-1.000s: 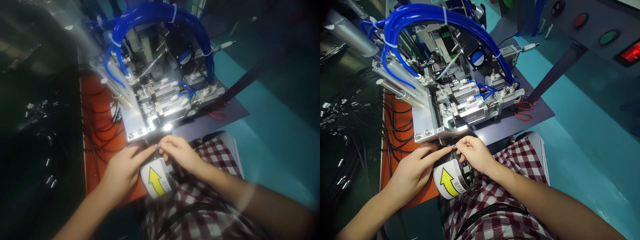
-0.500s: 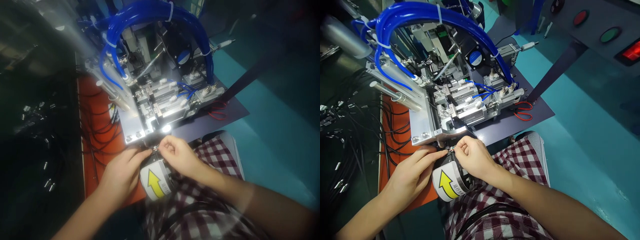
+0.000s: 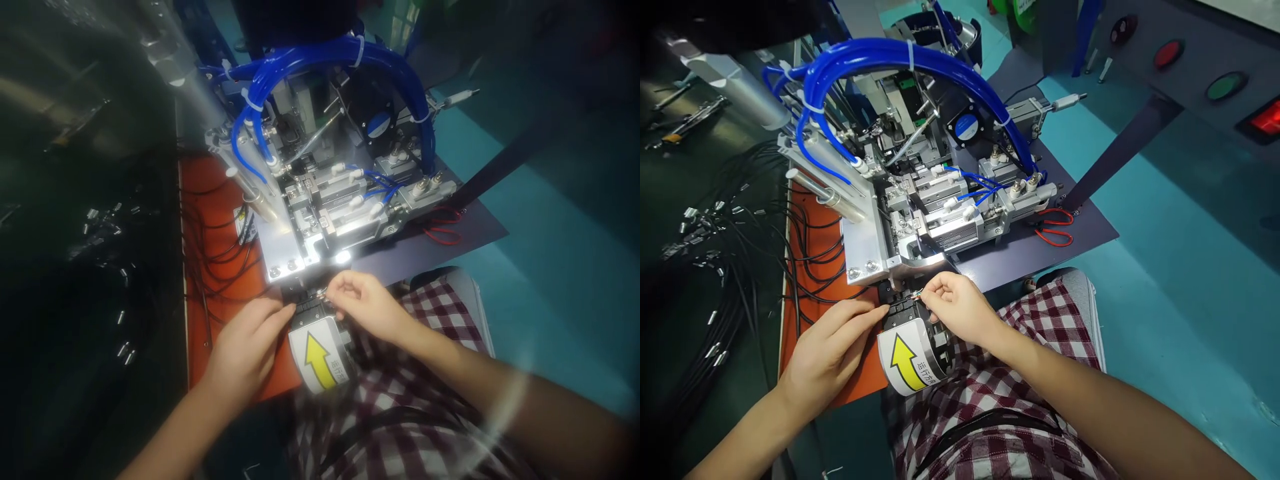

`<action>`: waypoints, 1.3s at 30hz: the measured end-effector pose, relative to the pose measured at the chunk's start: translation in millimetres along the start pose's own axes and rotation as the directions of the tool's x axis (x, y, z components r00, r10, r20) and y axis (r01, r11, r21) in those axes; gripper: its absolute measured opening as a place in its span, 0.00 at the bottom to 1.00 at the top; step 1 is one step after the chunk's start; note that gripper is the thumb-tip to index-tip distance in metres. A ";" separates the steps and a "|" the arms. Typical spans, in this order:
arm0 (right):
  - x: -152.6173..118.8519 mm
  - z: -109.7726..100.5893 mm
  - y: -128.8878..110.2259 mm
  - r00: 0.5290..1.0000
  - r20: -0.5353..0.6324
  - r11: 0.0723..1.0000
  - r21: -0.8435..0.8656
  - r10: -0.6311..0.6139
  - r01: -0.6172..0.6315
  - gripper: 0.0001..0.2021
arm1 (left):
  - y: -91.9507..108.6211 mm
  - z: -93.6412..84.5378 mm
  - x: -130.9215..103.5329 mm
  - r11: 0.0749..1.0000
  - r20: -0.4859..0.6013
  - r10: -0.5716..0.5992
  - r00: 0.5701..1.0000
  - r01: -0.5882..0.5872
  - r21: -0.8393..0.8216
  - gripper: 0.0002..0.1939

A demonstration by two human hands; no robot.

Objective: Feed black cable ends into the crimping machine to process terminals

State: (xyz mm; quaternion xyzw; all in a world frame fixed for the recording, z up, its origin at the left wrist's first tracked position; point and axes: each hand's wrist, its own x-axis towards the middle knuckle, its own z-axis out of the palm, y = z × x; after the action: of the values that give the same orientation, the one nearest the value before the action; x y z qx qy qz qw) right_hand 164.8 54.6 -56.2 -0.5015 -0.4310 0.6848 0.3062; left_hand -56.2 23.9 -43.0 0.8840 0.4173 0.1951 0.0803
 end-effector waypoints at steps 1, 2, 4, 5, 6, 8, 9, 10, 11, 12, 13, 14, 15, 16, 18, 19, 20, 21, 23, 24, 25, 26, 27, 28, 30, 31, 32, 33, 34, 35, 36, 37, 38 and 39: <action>0.1 0.7 -0.6 1.000 -0.004 1.000 0.009 0.004 -0.004 0.04 | 0.0 -0.4 -1.2 1.000 -0.002 0.013 1.000 -0.013 0.028 0.18; 0.3 1.7 -0.8 1.000 -0.016 1.000 0.017 0.002 -0.002 0.04 | 0.3 -0.8 -2.4 0.999 0.001 0.014 1.000 -0.014 0.049 0.19; 1.0 4.5 -0.5 0.999 -0.051 1.000 0.029 -0.007 0.008 0.04 | 1.5 -1.6 -4.9 0.997 -0.001 -0.012 1.000 0.012 0.074 0.20; 1.2 5.9 -0.3 0.998 -0.059 0.999 0.032 -0.007 0.009 0.05 | 2.1 -1.7 -6.1 0.996 -0.007 -0.028 1.000 0.029 0.084 0.20; 1.4 7.1 -0.1 0.998 -0.059 0.999 0.032 -0.003 0.005 0.06 | 2.7 -1.6 -7.3 0.995 -0.012 -0.043 0.999 0.044 0.092 0.20; 1.3 8.5 -0.6 0.999 -0.052 1.000 0.004 0.009 -0.009 0.07 | 3.1 -0.2 -9.0 0.994 -0.031 -0.060 0.998 0.062 0.091 0.20; 1.0 8.5 -1.3 0.998 -0.057 1.000 -0.028 0.010 -0.012 0.06 | 2.8 0.8 -9.7 0.995 -0.044 -0.064 0.997 0.068 0.078 0.19; 0.7 8.2 -2.2 0.998 -0.067 0.998 -0.066 0.009 -0.013 0.05 | 2.4 1.9 -10.1 0.996 -0.062 -0.070 0.996 0.074 0.055 0.18; 0.4 7.7 -3.1 0.997 -0.076 0.995 -0.098 0.008 -0.015 0.05 | 1.8 2.9 -10.4 0.996 -0.083 -0.078 0.994 0.080 0.026 0.17; 0.1 7.0 -4.0 0.997 -0.078 0.992 -0.122 0.010 -0.020 0.04 | 1.3 3.8 -10.6 0.997 -0.103 -0.082 0.991 0.082 -0.004 0.16; 0.0 6.5 -4.8 0.997 -0.070 0.991 -0.134 0.016 -0.025 0.04 | 0.8 4.3 -10.7 0.996 -0.117 -0.082 0.990 0.080 -0.025 0.14; 0.0 6.2 -5.1 0.998 -0.058 0.990 -0.135 0.022 -0.029 0.04 | 0.5 4.6 -10.7 0.997 -0.120 -0.078 0.990 0.074 -0.036 0.13; 0.1 6.3 -5.2 0.998 -0.050 0.991 -0.130 0.024 -0.030 0.03 | 0.3 4.5 -10.8 0.997 -0.114 -0.069 0.991 0.065 -0.032 0.13; 0.3 6.9 -4.8 0.999 -0.051 0.992 -0.127 0.018 -0.025 0.03 | 0.3 4.2 -10.9 0.998 -0.104 -0.056 0.993 0.055 -0.016 0.13; 0.9 9.6 -3.1 0.996 -0.087 0.990 -0.139 -0.004 -0.008 0.02 | 0.2 3.2 -11.6 0.998 -0.083 -0.041 0.996 0.044 0.038 0.13; 1.3 11.5 -2.2 0.994 -0.110 0.989 -0.148 -0.010 -0.006 0.02 | -0.2 2.3 -12.4 0.997 -0.075 -0.038 0.996 0.043 0.069 0.13; 1.6 13.6 -1.4 0.992 -0.129 0.988 -0.156 -0.011 -0.010 0.01 | -1.0 1.2 -13.4 0.994 -0.067 -0.036 0.997 0.043 0.097 0.13; 1.8 15.6 -0.8 0.990 -0.144 0.987 -0.163 -0.010 -0.014 0.01 | -2.3 -0.2 -14.8 0.992 -0.060 -0.036 0.998 0.043 0.121 0.13; 2.2 18.7 -0.9 0.986 -0.166 0.985 -0.171 -0.012 -0.016 0.01 | -6.3 -4.1 -18.2 0.987 -0.027 -0.035 0.999 0.039 0.156 0.15; 2.3 19.4 -1.4 0.985 -0.171 0.985 -0.173 -0.016 -0.014 0.01 | -8.8 -6.3 -20.0 0.986 -0.003 -0.030 1.000 0.030 0.166 0.16; 2.4 19.4 -2.0 0.985 -0.172 0.985 -0.175 -0.021 -0.010 0.02 | -11.4 -8.6 -21.8 0.986 0.021 -0.025 0.999 0.021 0.167 0.18; 2.4 18.5 -2.7 0.986 -0.167 0.985 -0.174 -0.025 -0.005 0.02 | -13.9 -10.6 -23.4 0.988 0.040 -0.022 0.999 0.015 0.155 0.19; 2.3 16.8 -3.1 0.988 -0.151 0.986 -0.170 -0.026 0.000 0.02 | -16.0 -12.2 -24.7 0.991 0.052 -0.020 0.998 0.013 0.130 0.19; 2.1 14.5 -3.2 0.991 -0.128 0.987 -0.161 -0.025 0.004 0.02 | -17.7 -13.1 -25.8 0.995 0.053 -0.019 0.998 0.014 0.096 0.18; 1.7 8.3 -1.8 0.996 -0.085 0.990 -0.143 -0.027 0.014 0.04 | -19.7 -12.9 -27.0 0.999 0.024 -0.028 0.999 0.028 0.027 0.15; 1.6 5.0 -0.1 0.997 -0.069 0.990 -0.137 -0.032 0.022 0.06 | -20.1 -12.1 -27.4 1.000 0.004 -0.031 1.000 0.031 0.006 0.14; 1.5 2.1 2.1 0.997 -0.059 0.990 -0.136 -0.041 0.032 0.09 | -20.2 -11.0 -27.6 1.000 -0.014 -0.029 0.999 0.029 -0.004 0.14; 1.6 -0.4 4.8 0.997 -0.051 0.989 -0.140 -0.051 0.044 0.11 | -20.1 -9.9 -27.8 1.000 -0.029 -0.025 0.999 0.025 -0.003 0.14; 1.7 -2.0 7.6 0.997 -0.040 0.987 -0.149 -0.065 0.058 0.14 | -20.0 -9.0 -28.0 1.000 -0.039 -0.019 0.999 0.019 0.006 0.14; 1.9 -2.8 10.4 0.996 -0.026 0.984 -0.161 -0.080 0.075 0.15 | -19.9 -8.5 -28.2 1.000 -0.042 -0.011 0.999 0.012 0.021 0.14; 2.1 -2.7 12.9 0.995 -0.013 0.980 -0.174 -0.098 0.094 0.16 | -19.8 -8.4 -28.4 0.999 -0.041 -0.003 0.999 0.005 0.039 0.15; 2.3 -1.8 14.8 0.993 -0.005 0.976 -0.186 -0.117 0.114 0.17 | -19.9 -8.7 -28.5 0.998 -0.035 0.001 0.999 0.001 0.059 0.15; 2.4 -0.3 16.0 0.990 -0.002 0.971 -0.196 -0.139 0.136 0.16 | -19.9 -9.2 -28.5 0.997 -0.026 0.002 1.000 0.000 0.077 0.16; 2.5 1.7 16.5 0.987 -0.002 0.967 -0.202 -0.160 0.157 0.16 | -20.0 -9.9 -28.6 0.996 -0.018 0.001 1.000 0.000 0.091 0.16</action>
State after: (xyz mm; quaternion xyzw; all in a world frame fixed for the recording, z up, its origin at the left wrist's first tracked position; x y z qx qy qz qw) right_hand 162.6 49.0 -71.9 -0.5002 -0.5340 0.6063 0.3116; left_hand -90.9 14.5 -48.0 0.8851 0.4261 0.1838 0.0361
